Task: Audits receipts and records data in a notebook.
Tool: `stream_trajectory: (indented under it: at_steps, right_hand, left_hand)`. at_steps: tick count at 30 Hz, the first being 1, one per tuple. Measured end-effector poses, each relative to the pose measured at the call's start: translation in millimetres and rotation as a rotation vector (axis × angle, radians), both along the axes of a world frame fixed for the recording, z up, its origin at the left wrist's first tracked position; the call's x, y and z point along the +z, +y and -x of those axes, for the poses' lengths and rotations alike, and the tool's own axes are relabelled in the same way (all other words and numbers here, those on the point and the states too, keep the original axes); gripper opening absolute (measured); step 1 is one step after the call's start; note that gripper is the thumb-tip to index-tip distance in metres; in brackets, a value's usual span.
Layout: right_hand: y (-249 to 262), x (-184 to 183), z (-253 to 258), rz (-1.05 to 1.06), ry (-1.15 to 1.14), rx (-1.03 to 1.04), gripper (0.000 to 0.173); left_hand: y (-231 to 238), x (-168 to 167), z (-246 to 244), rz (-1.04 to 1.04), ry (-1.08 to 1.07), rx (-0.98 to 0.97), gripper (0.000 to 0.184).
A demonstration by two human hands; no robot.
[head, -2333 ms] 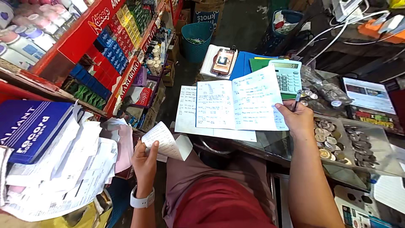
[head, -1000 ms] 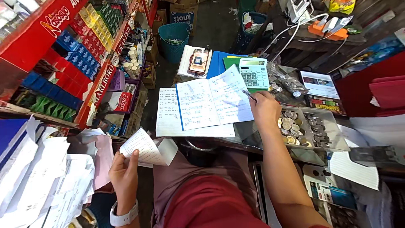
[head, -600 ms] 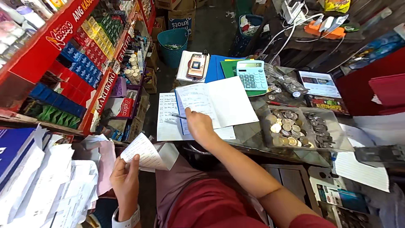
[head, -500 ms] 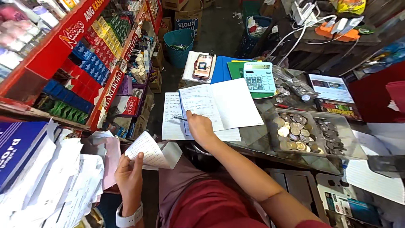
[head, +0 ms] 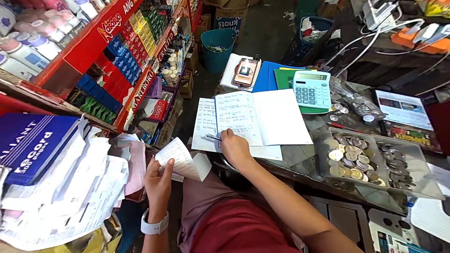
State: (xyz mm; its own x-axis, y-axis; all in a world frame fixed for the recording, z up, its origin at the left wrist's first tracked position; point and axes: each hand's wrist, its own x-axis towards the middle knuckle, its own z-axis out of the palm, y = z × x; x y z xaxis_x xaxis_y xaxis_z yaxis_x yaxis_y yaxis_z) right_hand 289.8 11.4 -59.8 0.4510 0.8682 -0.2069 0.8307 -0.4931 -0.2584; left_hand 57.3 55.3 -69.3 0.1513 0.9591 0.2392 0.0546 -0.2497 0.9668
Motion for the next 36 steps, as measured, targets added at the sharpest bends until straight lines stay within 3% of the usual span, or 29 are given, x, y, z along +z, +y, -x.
stream_trajectory:
  at_steps: [16, 26, 33, 36]
  right_hand:
    - [-10.8, -5.4, 9.5, -0.03, -0.019, -0.014, 0.027]
    - [-23.1, -21.7, 28.7, -0.095, -0.165, 0.004, 0.04]
    - [-21.1, -17.8, 25.3, -0.08, -0.135, 0.007, 0.035]
    - [-26.4, -12.1, 9.5, -0.253, -0.059, -0.011, 0.019]
  left_hand:
    - [-2.6, -1.2, 1.0, 0.006, -0.004, 0.016, 0.006]
    - [-2.8, -0.6, 2.1, 0.019, 0.02, 0.013, 0.008]
    - [-2.4, -2.8, 2.6, 0.007, 0.013, 0.015, 0.007]
    - [-3.6, -1.0, 2.6, 0.013, 0.005, 0.014, 0.006]
